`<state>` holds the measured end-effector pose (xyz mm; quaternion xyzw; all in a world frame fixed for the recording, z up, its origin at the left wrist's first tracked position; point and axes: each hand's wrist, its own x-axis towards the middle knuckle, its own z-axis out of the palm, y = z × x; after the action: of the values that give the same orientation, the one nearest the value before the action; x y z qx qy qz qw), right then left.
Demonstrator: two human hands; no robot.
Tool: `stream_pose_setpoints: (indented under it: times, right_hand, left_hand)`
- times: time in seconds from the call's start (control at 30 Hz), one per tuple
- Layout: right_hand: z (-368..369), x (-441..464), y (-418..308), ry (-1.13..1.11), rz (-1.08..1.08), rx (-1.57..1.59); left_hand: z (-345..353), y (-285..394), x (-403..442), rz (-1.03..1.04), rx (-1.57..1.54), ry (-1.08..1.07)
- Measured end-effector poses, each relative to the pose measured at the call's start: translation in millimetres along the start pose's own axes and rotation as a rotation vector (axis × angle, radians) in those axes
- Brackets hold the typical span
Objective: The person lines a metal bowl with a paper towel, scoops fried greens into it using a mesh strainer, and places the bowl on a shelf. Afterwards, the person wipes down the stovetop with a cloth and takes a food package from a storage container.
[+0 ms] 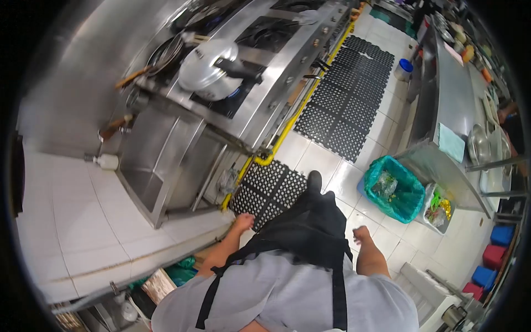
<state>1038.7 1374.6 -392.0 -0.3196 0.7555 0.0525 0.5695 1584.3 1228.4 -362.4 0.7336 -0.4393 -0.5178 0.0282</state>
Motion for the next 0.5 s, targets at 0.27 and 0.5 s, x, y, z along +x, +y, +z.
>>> stream_pose_setpoints:
  times: [0.27, 0.5]
  right_hand:
    - [-109, 90, -164, 0.385, -0.343, 0.114]
    - [-188, 91, -201, 0.326, -0.349, 0.589]
  left_hand:
    - [-8, 108, 47, 0.162, 0.25, -0.097]
    - [-32, 251, 60, 0.138, -0.181, 0.064]
